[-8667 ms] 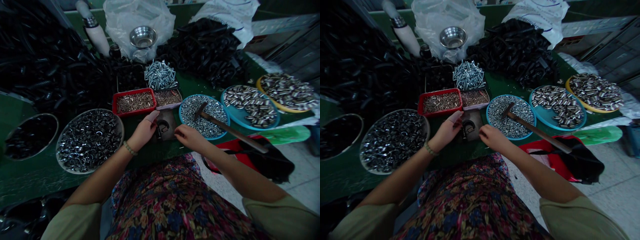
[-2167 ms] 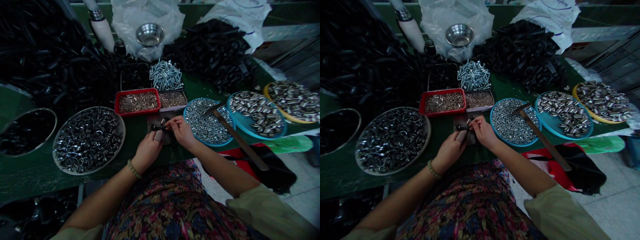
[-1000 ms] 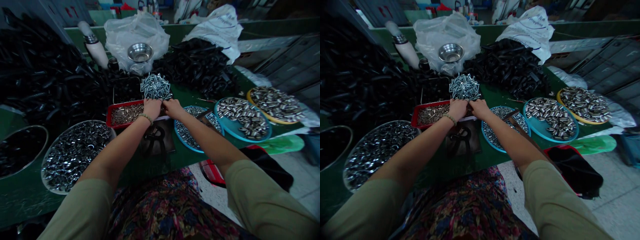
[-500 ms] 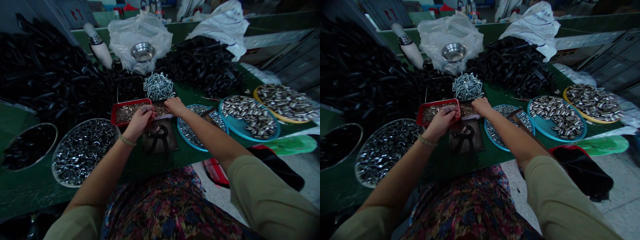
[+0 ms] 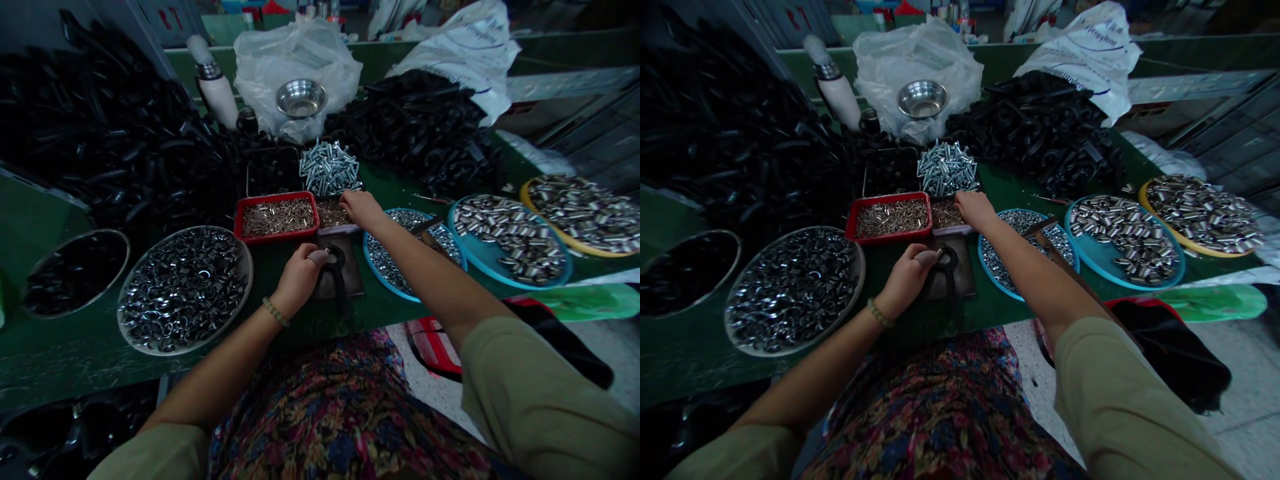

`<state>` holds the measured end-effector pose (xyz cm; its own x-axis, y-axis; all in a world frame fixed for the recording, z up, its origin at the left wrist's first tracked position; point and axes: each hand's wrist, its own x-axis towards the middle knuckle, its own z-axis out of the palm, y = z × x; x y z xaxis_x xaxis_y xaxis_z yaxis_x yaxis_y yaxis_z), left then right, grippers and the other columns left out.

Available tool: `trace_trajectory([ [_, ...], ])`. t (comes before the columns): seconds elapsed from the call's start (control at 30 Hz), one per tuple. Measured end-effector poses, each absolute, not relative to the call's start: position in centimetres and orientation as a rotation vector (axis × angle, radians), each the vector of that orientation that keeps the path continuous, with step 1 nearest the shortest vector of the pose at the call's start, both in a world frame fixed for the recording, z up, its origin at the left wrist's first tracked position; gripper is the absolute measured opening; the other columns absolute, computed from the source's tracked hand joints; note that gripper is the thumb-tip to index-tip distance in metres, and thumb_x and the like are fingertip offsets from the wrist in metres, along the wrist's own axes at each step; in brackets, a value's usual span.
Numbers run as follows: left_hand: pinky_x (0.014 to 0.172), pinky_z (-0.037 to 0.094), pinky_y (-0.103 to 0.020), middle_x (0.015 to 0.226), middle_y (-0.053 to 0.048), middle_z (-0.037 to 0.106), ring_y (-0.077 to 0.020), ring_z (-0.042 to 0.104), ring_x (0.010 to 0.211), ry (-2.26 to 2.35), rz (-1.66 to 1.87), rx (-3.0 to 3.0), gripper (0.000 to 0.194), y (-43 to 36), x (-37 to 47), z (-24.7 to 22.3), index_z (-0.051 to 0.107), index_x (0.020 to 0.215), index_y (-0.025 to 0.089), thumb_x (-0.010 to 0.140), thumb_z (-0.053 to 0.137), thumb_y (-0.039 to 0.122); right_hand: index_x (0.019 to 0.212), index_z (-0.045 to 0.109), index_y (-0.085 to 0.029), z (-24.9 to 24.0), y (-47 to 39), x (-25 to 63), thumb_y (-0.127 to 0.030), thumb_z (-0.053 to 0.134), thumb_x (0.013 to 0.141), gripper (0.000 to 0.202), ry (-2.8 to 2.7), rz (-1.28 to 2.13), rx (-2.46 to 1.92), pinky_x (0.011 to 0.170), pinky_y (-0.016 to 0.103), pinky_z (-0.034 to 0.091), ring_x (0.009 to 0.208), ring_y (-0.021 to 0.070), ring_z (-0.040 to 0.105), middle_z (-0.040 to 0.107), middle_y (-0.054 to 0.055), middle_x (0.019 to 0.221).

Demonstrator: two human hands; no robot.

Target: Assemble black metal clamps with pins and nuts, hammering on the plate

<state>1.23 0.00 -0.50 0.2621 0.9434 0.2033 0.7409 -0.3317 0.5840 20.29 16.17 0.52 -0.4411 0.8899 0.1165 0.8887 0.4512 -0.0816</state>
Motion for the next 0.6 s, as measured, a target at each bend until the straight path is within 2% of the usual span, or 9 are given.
trace_trajectory([
  [0.27,0.078,0.042,-0.030,0.100,-0.007,0.058,-0.0192,0.052,0.087,1.581,0.392,2.519,0.022,-0.3,1.5,-0.9,0.063,0.100,0.018,0.093,0.042,0.023,0.101,0.071,-0.013,1.2,15.0,21.1,-0.013,0.051,0.088,0.024,-2.461,0.249,-1.470,0.089,0.032,0.044,0.099,0.0221,0.061,0.069,0.012,0.104],
  [0.47,0.075,0.044,-0.030,0.102,-0.007,0.056,-0.0193,0.051,0.086,1.505,0.240,2.660,0.024,-0.6,1.3,0.0,0.058,0.111,0.018,0.092,0.044,0.018,0.095,0.069,-0.018,0.8,9.0,21.0,-0.017,0.058,0.083,0.016,-2.160,0.821,-1.268,0.075,0.029,0.048,0.081,0.0164,0.063,0.070,0.003,0.088],
  [0.6,0.083,0.045,-0.032,0.110,-0.007,0.056,-0.0211,0.051,0.095,1.455,0.264,2.653,0.022,-1.1,0.7,0.3,0.058,0.109,0.018,0.093,0.045,0.027,0.085,0.068,-0.016,0.0,7.2,20.4,-0.022,0.061,0.083,0.009,-2.187,0.836,-1.291,0.072,0.029,0.047,0.076,0.0165,0.061,0.068,0.003,0.081],
])
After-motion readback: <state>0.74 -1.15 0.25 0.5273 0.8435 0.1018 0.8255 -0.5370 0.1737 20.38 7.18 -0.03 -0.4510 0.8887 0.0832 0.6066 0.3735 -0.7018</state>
